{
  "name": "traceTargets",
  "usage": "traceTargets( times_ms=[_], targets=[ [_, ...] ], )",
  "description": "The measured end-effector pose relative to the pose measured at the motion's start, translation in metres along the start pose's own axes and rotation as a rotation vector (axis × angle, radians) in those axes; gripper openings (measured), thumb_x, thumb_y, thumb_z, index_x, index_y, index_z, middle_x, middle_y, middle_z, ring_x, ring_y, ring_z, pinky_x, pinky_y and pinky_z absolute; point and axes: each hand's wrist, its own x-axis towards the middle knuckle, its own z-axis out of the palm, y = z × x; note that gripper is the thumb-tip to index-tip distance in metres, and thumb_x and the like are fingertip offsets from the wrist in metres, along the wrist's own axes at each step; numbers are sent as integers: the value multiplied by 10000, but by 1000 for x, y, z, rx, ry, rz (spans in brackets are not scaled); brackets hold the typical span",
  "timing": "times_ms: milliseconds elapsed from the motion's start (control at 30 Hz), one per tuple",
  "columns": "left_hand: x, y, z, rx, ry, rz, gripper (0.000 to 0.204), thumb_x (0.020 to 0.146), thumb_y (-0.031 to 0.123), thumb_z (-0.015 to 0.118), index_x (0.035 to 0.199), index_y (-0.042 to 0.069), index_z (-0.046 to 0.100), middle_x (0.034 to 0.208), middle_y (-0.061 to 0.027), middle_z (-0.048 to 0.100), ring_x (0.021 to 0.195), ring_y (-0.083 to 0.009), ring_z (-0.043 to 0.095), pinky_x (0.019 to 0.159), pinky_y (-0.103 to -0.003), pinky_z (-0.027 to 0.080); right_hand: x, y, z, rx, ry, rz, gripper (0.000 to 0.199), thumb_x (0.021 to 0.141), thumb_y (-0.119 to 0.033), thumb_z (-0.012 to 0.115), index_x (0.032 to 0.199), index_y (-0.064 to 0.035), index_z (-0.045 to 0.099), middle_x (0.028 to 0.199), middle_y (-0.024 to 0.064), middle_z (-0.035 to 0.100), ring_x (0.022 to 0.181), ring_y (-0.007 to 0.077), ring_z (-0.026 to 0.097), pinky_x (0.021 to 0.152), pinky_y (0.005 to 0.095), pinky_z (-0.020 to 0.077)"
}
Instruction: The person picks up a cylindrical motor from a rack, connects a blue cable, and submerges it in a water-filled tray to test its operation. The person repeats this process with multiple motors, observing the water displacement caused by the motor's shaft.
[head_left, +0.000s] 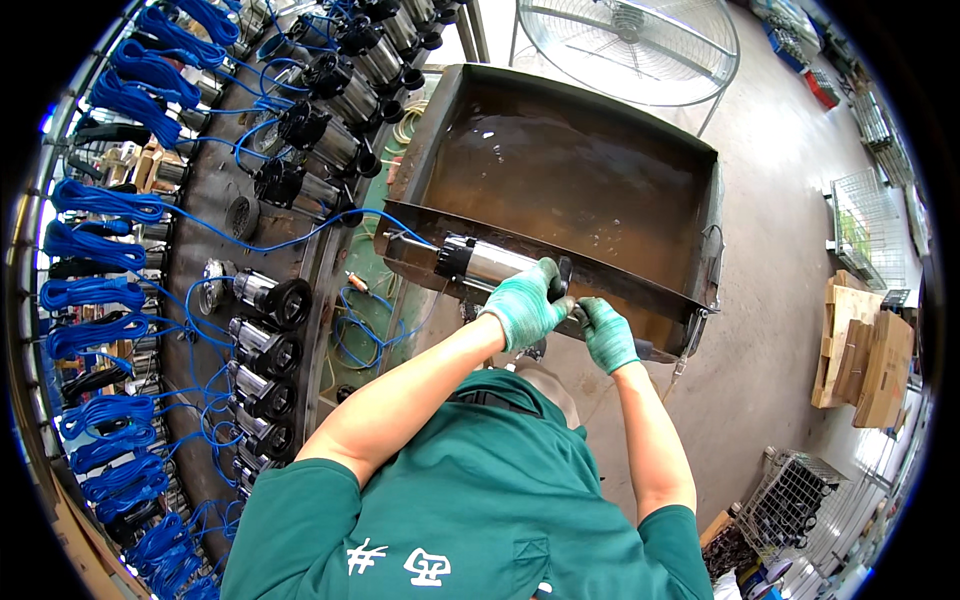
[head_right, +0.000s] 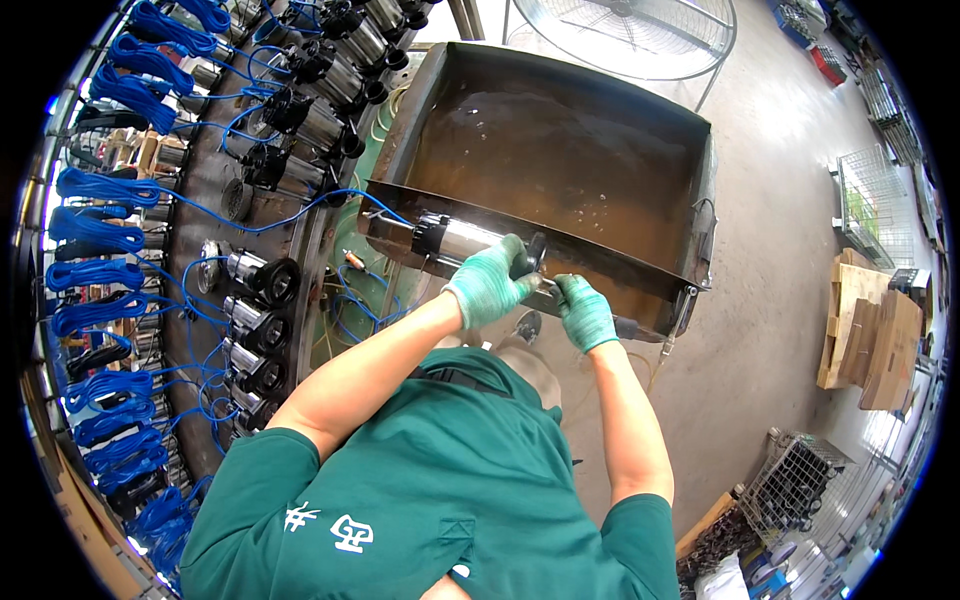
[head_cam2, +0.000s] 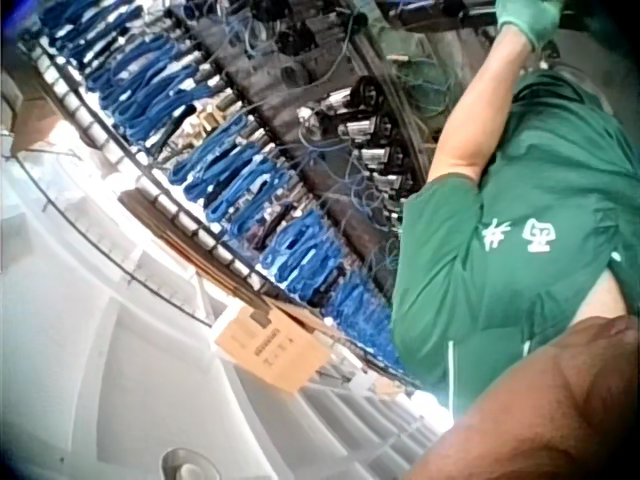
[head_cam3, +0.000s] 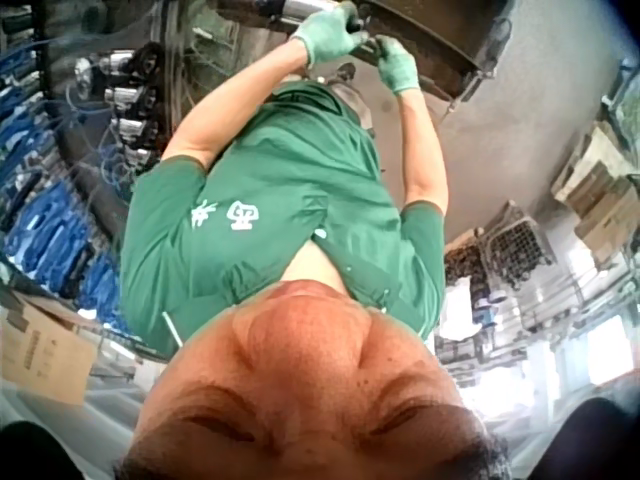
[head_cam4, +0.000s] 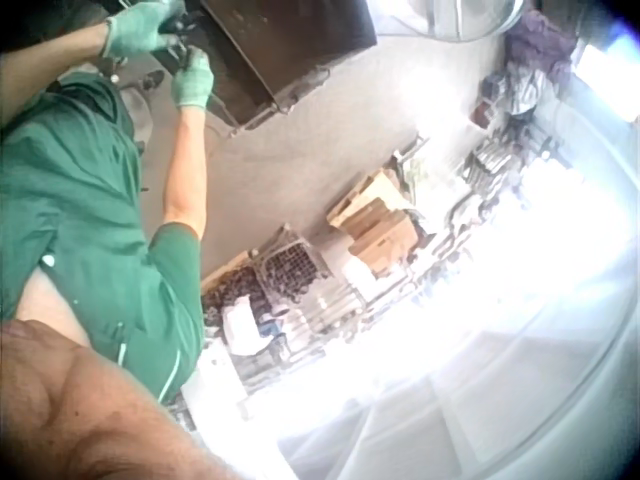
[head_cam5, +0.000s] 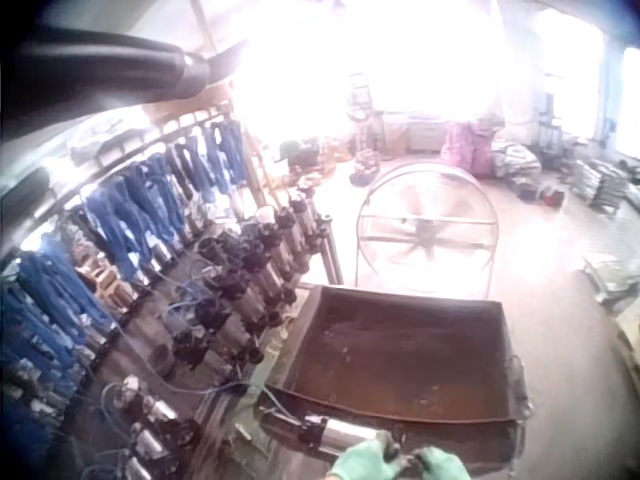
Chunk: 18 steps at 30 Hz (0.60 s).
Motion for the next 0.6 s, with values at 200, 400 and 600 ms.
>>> traceTargets(
  times_ms=[200, 400, 600],
  targets=[
    [-6, -62, -52, 5, 136, 95, 422, 942, 223, 761, 1260, -23, 633, 1201, -232, 718, 1099, -334, 713, 936, -438, 561, 1, -9, -10, 59, -102, 91, 308, 998, -241, 667, 1266, -91, 662, 1179, 183, 666, 1037, 400, 675, 884, 463, 561],
    [-2, -190, -157, 504, 262, 41, 508, 872, 222, 763, 1336, 52, 646, 1387, -205, 611, 1259, -400, 602, 1086, -470, 487, 25, -62, -39, 240, 100, 171, 535, 943, -330, 735, 1383, -52, 612, 1380, 224, 595, 1287, 395, 587, 1097, 424, 480],
    [19, -256, -177, 211, -5, 205, 360, 940, 27, 695, 1299, 36, 662, 1286, -166, 667, 1145, -333, 668, 999, -416, 539, 93, -151, -9, -115, 26, 245, 418, 898, -283, 711, 1256, -66, 707, 1359, 192, 640, 1271, 371, 600, 1090, 440, 493]
  ],
)
